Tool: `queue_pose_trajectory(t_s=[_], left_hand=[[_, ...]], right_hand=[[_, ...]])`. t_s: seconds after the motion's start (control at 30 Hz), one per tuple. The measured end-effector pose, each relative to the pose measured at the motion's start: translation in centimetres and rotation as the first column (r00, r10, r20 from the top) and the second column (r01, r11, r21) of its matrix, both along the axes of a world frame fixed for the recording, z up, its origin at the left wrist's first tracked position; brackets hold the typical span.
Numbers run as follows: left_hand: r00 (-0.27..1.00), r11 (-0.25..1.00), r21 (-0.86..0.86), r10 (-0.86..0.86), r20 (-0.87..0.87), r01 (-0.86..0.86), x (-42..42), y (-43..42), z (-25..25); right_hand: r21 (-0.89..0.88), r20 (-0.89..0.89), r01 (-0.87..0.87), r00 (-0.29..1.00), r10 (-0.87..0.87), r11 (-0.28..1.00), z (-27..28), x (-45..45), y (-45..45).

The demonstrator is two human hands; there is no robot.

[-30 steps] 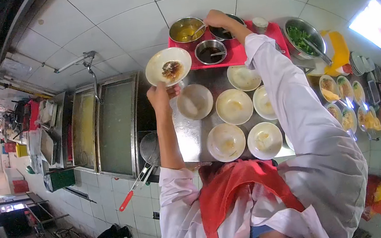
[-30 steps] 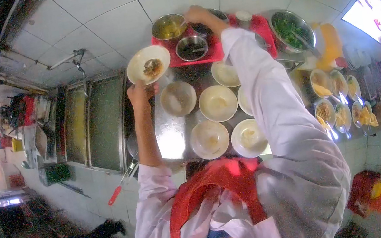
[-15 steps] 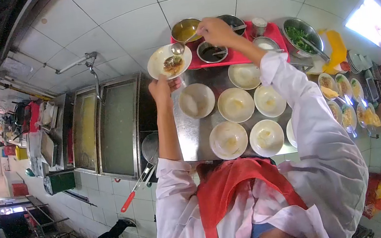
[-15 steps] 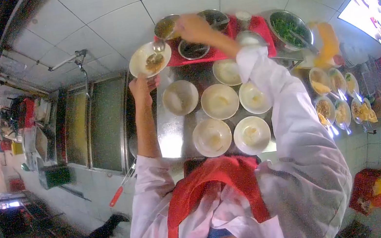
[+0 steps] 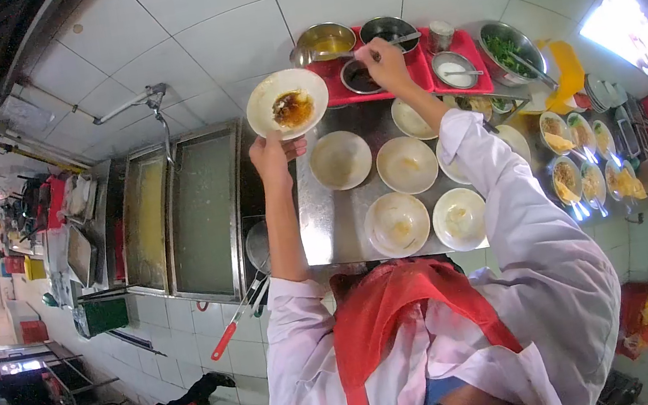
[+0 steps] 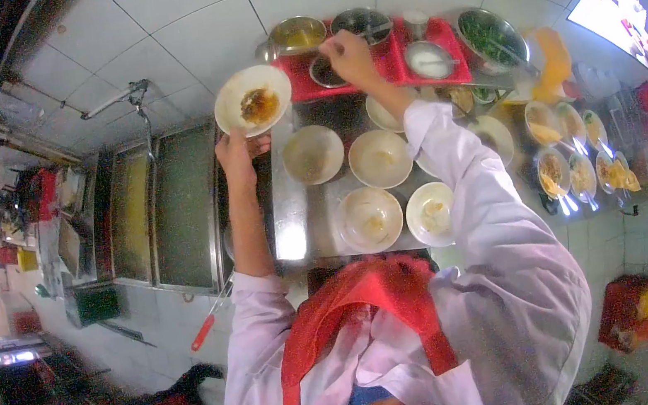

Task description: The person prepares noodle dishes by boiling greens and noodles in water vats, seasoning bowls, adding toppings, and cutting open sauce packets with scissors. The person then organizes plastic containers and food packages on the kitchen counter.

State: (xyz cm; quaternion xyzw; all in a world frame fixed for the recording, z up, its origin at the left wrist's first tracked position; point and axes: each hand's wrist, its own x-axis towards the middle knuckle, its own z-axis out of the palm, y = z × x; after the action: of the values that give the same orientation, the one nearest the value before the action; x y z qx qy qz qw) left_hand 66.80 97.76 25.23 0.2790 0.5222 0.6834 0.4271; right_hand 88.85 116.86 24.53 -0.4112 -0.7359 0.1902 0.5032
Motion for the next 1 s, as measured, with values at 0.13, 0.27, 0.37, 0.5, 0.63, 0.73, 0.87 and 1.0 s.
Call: queue_pose_trajectory(t_s=[0.13,0.27,0.37,0.5,0.63,0.73,0.87,1.0], left_hand=[[1.0,0.999,-0.034,0.011,-0.018,-0.012,-1.2,-2.1,-0.9],[0.998,0.997,-0.079,0.012,-0.063,-0.017,-1.4,-7.1,-2.0],[0.991,0.977,-0.162,0.131,-0.04,-0.136,-0.7,-11.4,-5.8],[0.999,0.988,-0.153,0.021,-0.035,-0.026,-0.4,-17.1,-10.1],[0.999,0.947,-0.321,0.037,0.032,-0.025,1.3,-20.2,-13.5],[0.998,0.937,-0.348,0.011,0.07,0.014,2.3,-21.4,-14.8],[0.992,0.934,-0.343,-0.062,0.112,0.097,2.4,-21.8,-17.4],[0.999,0.918,-0.396,0.019,0.03,-0.005,4.2,-21.8,-18.6]], right_hand=[[0.044,0.04,0.144,0.988,-0.146,0.989,-1.2,-0.8,3.7],[-0.083,0.268,0.212,0.946,-0.183,0.974,-0.6,-1.7,5.5],[-0.186,0.314,0.26,0.929,-0.193,0.948,0.2,-1.0,3.7],[-0.012,0.156,0.339,0.93,-0.333,0.941,-0.7,2.1,-3.5],[-0.215,0.183,0.207,0.969,-0.169,0.954,-3.8,7.2,-12.0],[-0.201,0.382,0.271,0.907,-0.179,0.941,-6.2,12.4,-15.7],[0.028,0.368,0.501,0.799,-0.475,0.865,-3.0,18.3,-14.6],[0.406,0.477,0.688,0.403,-0.781,0.602,1.8,25.5,-8.7]])
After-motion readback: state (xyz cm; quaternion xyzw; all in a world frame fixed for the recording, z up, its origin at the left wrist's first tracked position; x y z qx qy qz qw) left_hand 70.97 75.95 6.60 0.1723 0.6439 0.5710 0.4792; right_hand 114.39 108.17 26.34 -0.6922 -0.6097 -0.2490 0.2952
